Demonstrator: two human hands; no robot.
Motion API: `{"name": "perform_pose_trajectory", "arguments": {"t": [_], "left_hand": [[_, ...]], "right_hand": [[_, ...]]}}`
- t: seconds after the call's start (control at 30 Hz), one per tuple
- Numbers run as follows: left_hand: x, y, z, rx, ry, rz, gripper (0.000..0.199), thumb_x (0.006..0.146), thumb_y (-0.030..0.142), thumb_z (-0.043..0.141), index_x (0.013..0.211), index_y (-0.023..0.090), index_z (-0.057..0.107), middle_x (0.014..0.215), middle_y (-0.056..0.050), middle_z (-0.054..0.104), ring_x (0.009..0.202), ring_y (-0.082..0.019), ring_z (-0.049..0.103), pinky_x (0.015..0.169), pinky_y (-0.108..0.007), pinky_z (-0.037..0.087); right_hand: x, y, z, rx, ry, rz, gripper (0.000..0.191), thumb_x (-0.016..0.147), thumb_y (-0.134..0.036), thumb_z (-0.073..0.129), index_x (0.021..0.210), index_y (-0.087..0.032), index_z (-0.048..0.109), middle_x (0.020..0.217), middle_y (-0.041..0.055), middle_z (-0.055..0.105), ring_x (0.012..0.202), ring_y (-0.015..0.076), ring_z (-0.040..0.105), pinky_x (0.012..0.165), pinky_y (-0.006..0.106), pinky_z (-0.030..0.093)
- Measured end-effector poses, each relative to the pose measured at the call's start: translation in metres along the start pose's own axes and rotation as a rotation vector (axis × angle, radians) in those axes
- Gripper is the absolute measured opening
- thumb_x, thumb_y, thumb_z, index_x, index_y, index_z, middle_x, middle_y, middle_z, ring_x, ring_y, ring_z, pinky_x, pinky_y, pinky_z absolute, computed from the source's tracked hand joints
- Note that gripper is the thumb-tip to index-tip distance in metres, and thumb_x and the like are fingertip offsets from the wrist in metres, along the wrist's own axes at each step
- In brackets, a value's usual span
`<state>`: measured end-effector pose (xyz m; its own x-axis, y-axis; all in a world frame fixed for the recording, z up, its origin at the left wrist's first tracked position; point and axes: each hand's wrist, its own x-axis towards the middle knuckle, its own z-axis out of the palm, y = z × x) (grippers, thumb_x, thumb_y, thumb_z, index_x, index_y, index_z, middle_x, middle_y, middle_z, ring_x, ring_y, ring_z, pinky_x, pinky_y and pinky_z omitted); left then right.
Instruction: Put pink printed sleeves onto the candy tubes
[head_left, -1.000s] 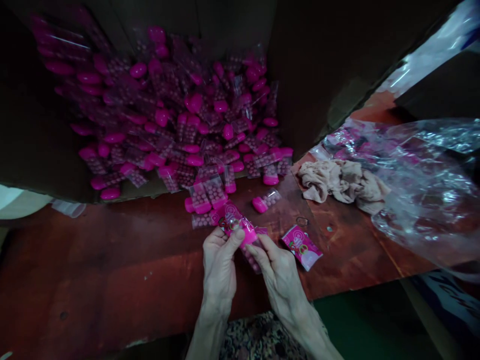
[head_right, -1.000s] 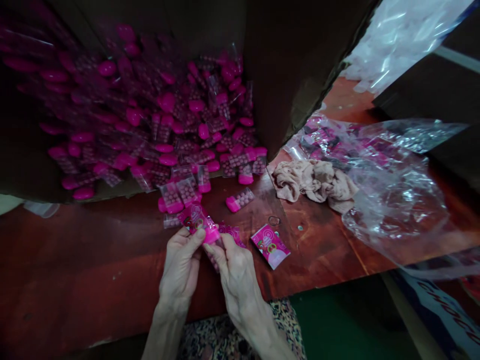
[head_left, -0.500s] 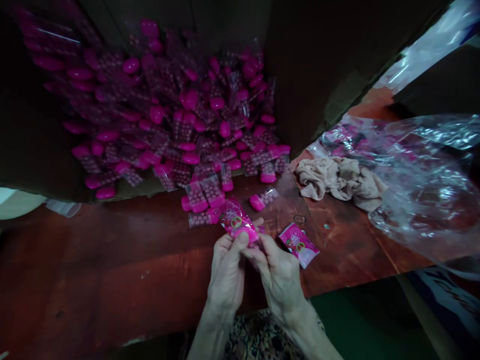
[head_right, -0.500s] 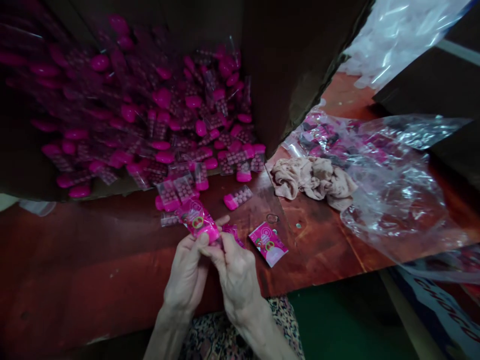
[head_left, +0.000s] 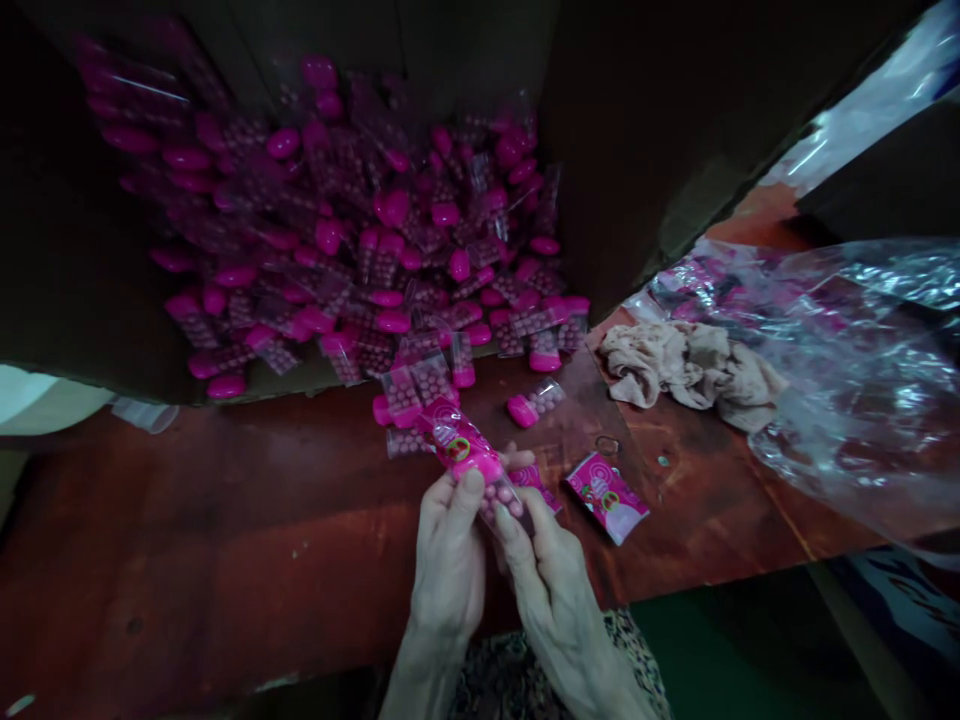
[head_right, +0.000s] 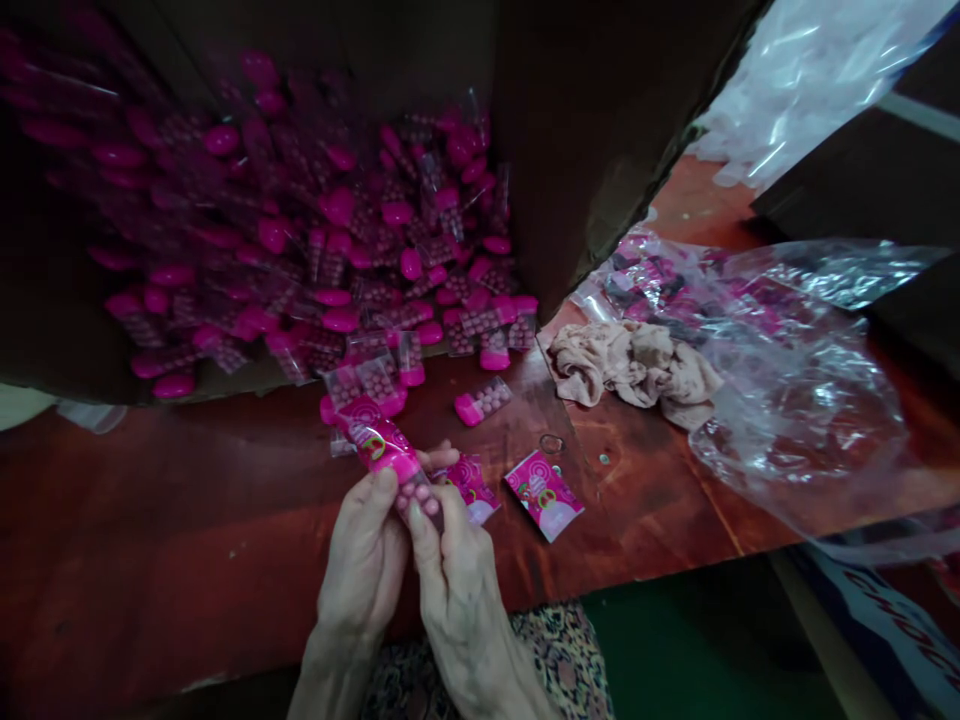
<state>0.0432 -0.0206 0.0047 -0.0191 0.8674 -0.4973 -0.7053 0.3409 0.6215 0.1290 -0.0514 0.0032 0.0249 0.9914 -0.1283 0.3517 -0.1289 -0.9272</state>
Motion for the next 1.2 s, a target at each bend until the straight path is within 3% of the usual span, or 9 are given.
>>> {"name": "perform_pose_trajectory", "arguments": {"t": [0.17, 0.33, 0.5, 0.73, 0.9, 1.07, 1.2], "left_hand": [[-0.006, 0.003, 0.001, -0.013, -0.065, -0.020, 0.021, 0.077, 0.032, 0.064, 0.087, 0.016, 0.072, 0.092, -0.012, 0.071, 0.082, -0.022, 0.065, 0.074, -0.033, 0.050], [-0.005, 0.008, -0.001, -0.050, 0.009, 0.028, 0.025, 0.077, 0.036, 0.064, 0.090, 0.016, 0.072, 0.090, -0.012, 0.072, 0.086, -0.024, 0.065, 0.074, -0.034, 0.051], [-0.005, 0.002, 0.000, 0.002, 0.070, 0.034, 0.021, 0.076, 0.032, 0.065, 0.086, 0.015, 0.072, 0.085, -0.011, 0.072, 0.080, -0.023, 0.067, 0.073, -0.034, 0.051], [-0.010, 0.004, -0.002, 0.003, -0.081, -0.024, 0.023, 0.080, 0.032, 0.060, 0.093, 0.016, 0.071, 0.092, -0.013, 0.072, 0.086, -0.025, 0.065, 0.075, -0.035, 0.051], [-0.007, 0.014, -0.005, 0.006, -0.027, 0.054, 0.030, 0.075, 0.041, 0.065, 0.090, 0.016, 0.072, 0.092, -0.013, 0.072, 0.081, -0.024, 0.066, 0.071, -0.035, 0.051], [-0.002, 0.013, -0.005, 0.001, -0.031, -0.015, 0.014, 0.077, 0.026, 0.065, 0.084, 0.016, 0.070, 0.087, -0.010, 0.073, 0.083, -0.022, 0.066, 0.079, -0.035, 0.049], [-0.003, 0.006, -0.009, -0.103, -0.121, -0.081, 0.017, 0.080, 0.029, 0.060, 0.075, 0.015, 0.068, 0.088, -0.011, 0.073, 0.090, -0.024, 0.065, 0.083, -0.038, 0.048]], "right_hand": [[0.000, -0.007, 0.002, -0.027, 0.062, -0.105, 0.023, 0.094, -0.030, 0.032, 0.101, -0.023, 0.054, 0.078, 0.0054, 0.068, 0.065, 0.0183, 0.065, 0.057, 0.025, 0.051], [0.007, -0.010, 0.002, -0.017, 0.055, -0.090, 0.026, 0.095, -0.033, 0.031, 0.091, -0.024, 0.056, 0.072, 0.0035, 0.067, 0.061, 0.0177, 0.064, 0.056, 0.025, 0.052], [0.001, -0.005, 0.005, -0.046, 0.056, -0.156, 0.021, 0.094, -0.026, 0.034, 0.100, -0.021, 0.054, 0.077, 0.0059, 0.069, 0.064, 0.0189, 0.067, 0.057, 0.025, 0.052], [-0.003, -0.011, -0.003, -0.035, 0.041, -0.116, 0.021, 0.094, -0.029, 0.035, 0.099, -0.024, 0.055, 0.079, 0.0050, 0.069, 0.064, 0.0181, 0.066, 0.057, 0.024, 0.053], [0.003, -0.015, -0.001, -0.022, 0.024, -0.143, 0.022, 0.095, -0.028, 0.034, 0.088, -0.025, 0.055, 0.070, 0.0012, 0.068, 0.060, 0.0159, 0.065, 0.055, 0.022, 0.051], [0.003, -0.006, 0.005, -0.149, 0.041, -0.263, 0.021, 0.095, -0.022, 0.032, 0.096, -0.020, 0.053, 0.073, 0.0031, 0.070, 0.058, 0.0160, 0.067, 0.051, 0.022, 0.050], [0.002, 0.004, 0.009, -0.244, 0.055, -0.351, 0.020, 0.095, -0.021, 0.032, 0.095, -0.016, 0.052, 0.069, 0.0053, 0.069, 0.052, 0.0173, 0.067, 0.045, 0.023, 0.050]]}}
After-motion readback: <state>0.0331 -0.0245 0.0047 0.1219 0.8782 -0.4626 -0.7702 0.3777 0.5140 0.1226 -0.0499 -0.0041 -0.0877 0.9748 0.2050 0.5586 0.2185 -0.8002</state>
